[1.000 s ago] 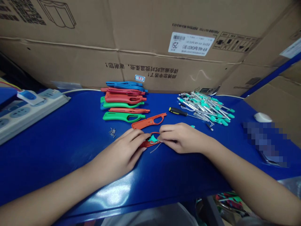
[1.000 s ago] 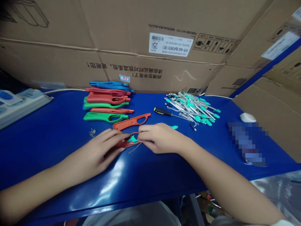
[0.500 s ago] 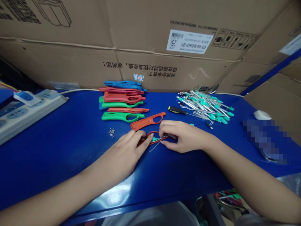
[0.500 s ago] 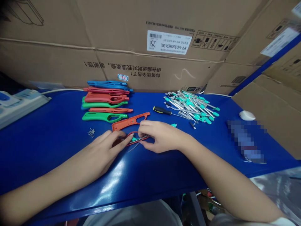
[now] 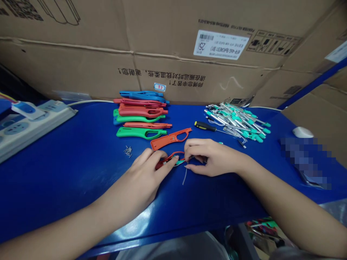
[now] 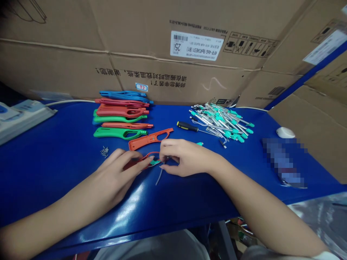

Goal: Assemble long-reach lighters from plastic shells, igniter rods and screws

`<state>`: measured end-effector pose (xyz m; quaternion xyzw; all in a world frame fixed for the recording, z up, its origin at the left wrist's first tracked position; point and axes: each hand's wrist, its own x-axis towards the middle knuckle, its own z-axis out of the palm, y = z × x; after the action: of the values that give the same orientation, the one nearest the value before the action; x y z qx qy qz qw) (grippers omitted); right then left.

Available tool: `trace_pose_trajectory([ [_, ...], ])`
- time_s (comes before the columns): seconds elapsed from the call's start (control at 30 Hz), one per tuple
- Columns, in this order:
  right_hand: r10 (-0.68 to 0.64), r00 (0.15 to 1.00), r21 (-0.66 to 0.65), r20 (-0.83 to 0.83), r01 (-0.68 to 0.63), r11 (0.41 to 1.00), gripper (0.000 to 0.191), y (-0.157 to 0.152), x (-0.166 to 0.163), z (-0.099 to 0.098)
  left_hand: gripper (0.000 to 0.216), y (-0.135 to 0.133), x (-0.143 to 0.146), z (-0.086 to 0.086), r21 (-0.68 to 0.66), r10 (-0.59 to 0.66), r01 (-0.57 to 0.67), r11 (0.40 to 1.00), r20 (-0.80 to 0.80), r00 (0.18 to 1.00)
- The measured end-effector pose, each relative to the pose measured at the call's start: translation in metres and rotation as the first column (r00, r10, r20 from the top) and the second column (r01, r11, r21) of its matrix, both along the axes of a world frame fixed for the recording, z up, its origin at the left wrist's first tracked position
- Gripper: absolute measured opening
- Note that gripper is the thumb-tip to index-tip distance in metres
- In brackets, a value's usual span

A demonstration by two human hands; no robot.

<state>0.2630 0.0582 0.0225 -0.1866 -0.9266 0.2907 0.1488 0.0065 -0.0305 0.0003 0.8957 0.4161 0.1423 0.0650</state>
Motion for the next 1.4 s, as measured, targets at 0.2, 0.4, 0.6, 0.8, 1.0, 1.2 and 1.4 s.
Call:
trace_pose_trajectory([
  [0.2,-0.015,1.000,0.007,0.027,0.015,1.000,0.010,0.000,0.000,0.000,0.065,0.001,-0.002,0.001,-0.014,-0.030,0.030,0.999,0.004,1.000],
  [0.4,-0.012,0.999,0.044,0.041,0.010,0.999,0.012,0.002,0.001,-0.002,0.061,0.003,0.001,0.001,0.033,-0.006,0.008,0.999,-0.069,0.998],
  [0.6,-0.054,0.996,0.076,0.074,0.048,0.996,0.004,0.005,-0.001,-0.005,0.058,0.007,0.003,0.000,0.074,0.030,-0.021,0.997,-0.113,0.993],
  [0.8,-0.087,0.991,0.107,0.097,0.076,0.991,0.008,0.004,0.000,-0.002,0.058,0.008,0.001,-0.001,0.088,0.011,0.001,0.996,-0.137,0.990],
  [1.0,-0.080,0.992,0.132,0.099,0.066,0.989,0.008,0.003,0.003,-0.002,0.057,0.008,-0.001,-0.001,0.086,-0.018,0.030,0.996,-0.139,0.990],
  [1.2,-0.053,0.993,0.193,0.110,0.031,0.981,0.015,0.003,0.003,-0.003,0.058,0.009,-0.001,-0.001,0.097,-0.031,0.046,0.994,-0.151,0.988],
  [1.4,-0.069,0.990,0.226,0.121,0.040,0.973,0.009,-0.001,0.001,-0.004,0.058,0.012,-0.004,-0.005,0.106,-0.084,0.092,0.990,-0.081,0.993],
])
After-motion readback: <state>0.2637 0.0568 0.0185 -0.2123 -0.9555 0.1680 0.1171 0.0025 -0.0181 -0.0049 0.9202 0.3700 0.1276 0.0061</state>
